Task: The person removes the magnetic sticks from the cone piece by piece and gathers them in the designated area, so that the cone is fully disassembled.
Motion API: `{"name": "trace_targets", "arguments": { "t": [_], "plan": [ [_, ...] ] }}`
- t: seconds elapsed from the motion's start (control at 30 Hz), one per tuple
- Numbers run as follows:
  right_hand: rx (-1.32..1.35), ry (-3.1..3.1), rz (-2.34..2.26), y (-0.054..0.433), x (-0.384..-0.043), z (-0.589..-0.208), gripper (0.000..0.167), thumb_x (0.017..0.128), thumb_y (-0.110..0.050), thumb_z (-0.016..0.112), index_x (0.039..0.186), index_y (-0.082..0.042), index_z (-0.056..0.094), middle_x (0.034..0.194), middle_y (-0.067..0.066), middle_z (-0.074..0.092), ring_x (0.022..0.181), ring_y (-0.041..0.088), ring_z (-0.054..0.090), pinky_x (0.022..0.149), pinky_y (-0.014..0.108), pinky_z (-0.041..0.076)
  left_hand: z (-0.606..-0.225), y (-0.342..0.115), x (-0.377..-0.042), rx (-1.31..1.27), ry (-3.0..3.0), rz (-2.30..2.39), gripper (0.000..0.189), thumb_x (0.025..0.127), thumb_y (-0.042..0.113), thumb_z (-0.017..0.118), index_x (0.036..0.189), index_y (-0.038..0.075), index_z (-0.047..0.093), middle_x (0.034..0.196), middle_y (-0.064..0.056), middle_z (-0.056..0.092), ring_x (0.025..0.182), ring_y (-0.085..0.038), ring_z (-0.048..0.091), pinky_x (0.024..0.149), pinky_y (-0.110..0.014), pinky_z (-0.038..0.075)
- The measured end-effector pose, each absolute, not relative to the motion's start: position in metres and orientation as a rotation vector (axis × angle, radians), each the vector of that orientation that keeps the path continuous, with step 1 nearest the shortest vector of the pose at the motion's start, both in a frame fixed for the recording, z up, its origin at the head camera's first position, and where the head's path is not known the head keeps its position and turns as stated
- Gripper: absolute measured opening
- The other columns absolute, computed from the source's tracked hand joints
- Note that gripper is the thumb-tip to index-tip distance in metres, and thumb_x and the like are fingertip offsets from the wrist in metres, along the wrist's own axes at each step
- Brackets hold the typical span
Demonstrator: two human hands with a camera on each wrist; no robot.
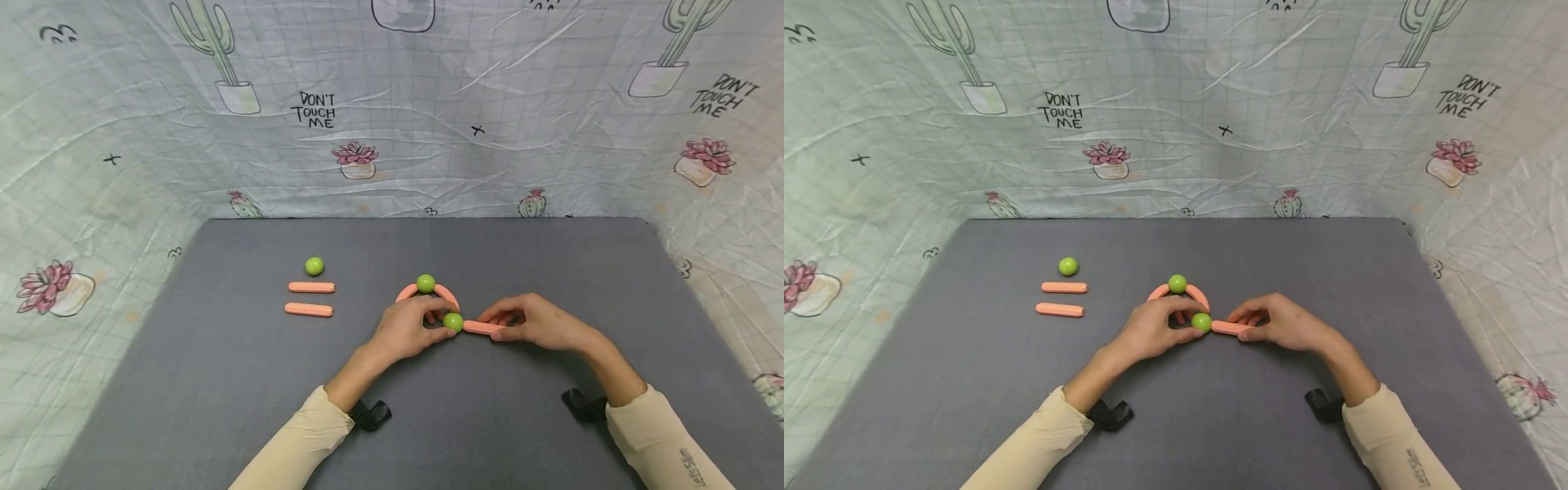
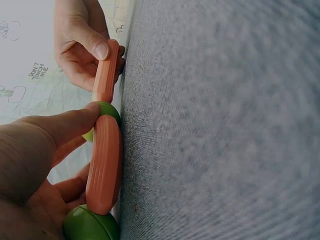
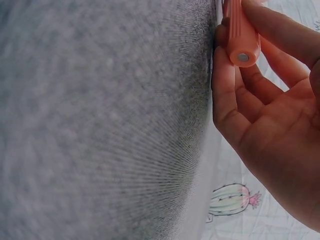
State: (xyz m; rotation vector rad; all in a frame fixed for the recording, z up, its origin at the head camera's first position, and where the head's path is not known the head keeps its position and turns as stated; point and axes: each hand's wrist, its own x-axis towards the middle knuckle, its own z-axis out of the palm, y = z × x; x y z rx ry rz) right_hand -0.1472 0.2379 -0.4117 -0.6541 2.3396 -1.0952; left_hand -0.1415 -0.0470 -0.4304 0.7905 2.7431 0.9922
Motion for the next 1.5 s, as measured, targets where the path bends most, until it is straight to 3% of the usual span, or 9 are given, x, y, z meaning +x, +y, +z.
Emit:
{"name": "trace_targets", "arguments": {
  "t": [0.37, 0.93, 1.27, 1.5],
  "plan": [
    [-0.661, 2.344, -1.093, 0.235, -0.152, -0.413, 0.028, 0.094, -0.026, 0.078, 0.121, -0.020, 0.078, 0.118, 0.003, 0.078, 0.101, 0.017, 0.072, 0.083, 0.026, 0.058, -0.430, -0.051, -0.144, 0.758, 2.724, 1.003, 0.033, 0.090, 0.033, 0.083, 0.122, 0.032, 0.076, 0.101, 0.009, 0.075, 0.088, -0.005, 0.069, 0.070, -0.023, 0.052],
    [-0.703, 2.316, -1.116, 0.243, -0.154, -0.412, 0.029, 0.096, -0.024, 0.076, 0.124, -0.017, 0.077, 0.119, 0.006, 0.077, 0.101, 0.013, 0.071, 0.082, 0.027, 0.058, -0.429, -0.049, -0.146, 0.717, 2.722, 1.015, 0.033, 0.089, 0.032, 0.085, 0.121, 0.032, 0.076, 0.101, 0.010, 0.075, 0.086, -0.004, 0.067, 0.070, -0.022, 0.050],
    [-0.544, 2.419, -1.077, 0.247, -0.152, -0.410, 0.021, 0.095, -0.032, 0.078, 0.112, -0.021, 0.079, 0.104, 0.001, 0.078, 0.080, 0.013, 0.063, 0.066, 0.026, 0.050, -0.428, -0.048, -0.143, 0.736, 2.716, 0.967, 0.037, 0.089, 0.031, 0.084, 0.125, 0.033, 0.075, 0.104, 0.011, 0.075, 0.092, -0.004, 0.070, 0.076, -0.024, 0.053],
    [-0.457, 2.498, -1.102, 0.252, -0.157, -0.413, 0.021, 0.092, -0.034, 0.081, 0.110, -0.024, 0.081, 0.104, 0.000, 0.079, 0.079, 0.013, 0.062, 0.065, 0.027, 0.049, -0.428, -0.048, -0.144, 0.771, 2.716, 0.953, 0.036, 0.091, 0.031, 0.083, 0.127, 0.032, 0.074, 0.104, 0.010, 0.075, 0.093, -0.005, 0.070, 0.077, -0.024, 0.054]
  ]
}}
